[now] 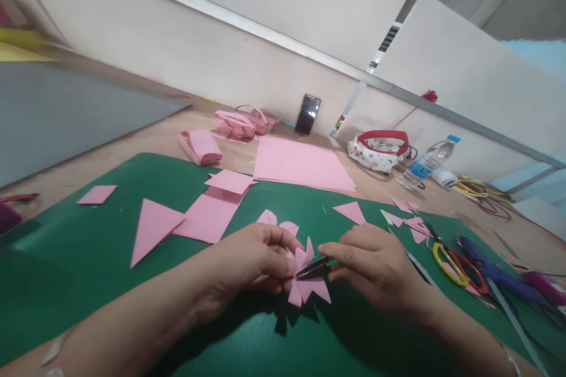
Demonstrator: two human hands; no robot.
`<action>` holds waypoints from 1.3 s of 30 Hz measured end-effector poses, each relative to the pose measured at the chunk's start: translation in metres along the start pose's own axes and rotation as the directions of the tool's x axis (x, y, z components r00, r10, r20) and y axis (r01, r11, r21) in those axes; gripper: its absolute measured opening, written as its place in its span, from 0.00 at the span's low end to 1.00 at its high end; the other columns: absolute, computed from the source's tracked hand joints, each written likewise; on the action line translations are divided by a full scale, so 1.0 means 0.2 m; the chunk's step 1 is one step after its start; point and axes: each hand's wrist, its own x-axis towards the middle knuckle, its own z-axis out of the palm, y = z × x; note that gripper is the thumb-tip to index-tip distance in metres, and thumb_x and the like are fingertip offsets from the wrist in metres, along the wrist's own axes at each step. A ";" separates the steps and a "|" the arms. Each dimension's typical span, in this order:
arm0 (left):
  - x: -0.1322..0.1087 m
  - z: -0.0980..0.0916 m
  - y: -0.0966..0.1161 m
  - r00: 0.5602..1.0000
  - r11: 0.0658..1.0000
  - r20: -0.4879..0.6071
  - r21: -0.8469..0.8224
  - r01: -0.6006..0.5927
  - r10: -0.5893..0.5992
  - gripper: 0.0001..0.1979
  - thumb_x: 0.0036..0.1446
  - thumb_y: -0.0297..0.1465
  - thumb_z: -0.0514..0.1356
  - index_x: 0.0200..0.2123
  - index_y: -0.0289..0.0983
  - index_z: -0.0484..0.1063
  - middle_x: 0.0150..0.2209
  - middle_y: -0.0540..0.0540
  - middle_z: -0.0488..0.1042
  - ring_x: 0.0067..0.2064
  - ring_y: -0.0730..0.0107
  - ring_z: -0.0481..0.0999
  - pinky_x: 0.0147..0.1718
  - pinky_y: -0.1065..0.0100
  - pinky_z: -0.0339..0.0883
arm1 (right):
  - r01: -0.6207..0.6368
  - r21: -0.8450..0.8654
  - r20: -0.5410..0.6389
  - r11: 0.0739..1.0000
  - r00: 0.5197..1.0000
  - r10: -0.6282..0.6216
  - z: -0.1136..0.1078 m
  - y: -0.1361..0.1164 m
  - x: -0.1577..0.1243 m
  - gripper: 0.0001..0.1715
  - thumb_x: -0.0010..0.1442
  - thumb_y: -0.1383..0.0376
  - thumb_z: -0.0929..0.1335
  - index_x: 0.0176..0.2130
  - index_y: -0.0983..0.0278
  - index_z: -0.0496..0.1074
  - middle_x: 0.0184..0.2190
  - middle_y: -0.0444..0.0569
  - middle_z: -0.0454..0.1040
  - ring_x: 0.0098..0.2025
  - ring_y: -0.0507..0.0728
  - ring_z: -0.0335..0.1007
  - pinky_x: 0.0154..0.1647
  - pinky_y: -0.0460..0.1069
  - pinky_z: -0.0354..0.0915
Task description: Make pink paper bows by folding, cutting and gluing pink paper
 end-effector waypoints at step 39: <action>-0.02 0.04 0.01 0.996 0.997 -0.062 0.054 -0.058 0.061 0.11 0.42 0.27 0.64 0.31 0.35 0.68 0.20 0.55 0.67 0.21 0.80 0.64 0.21 0.74 0.52 | -0.115 0.115 0.038 0.987 0.993 0.111 -0.01 -0.03 0.01 0.11 0.61 0.62 0.66 0.38 0.65 0.76 0.26 0.48 0.74 0.28 0.52 0.68 0.28 0.46 0.61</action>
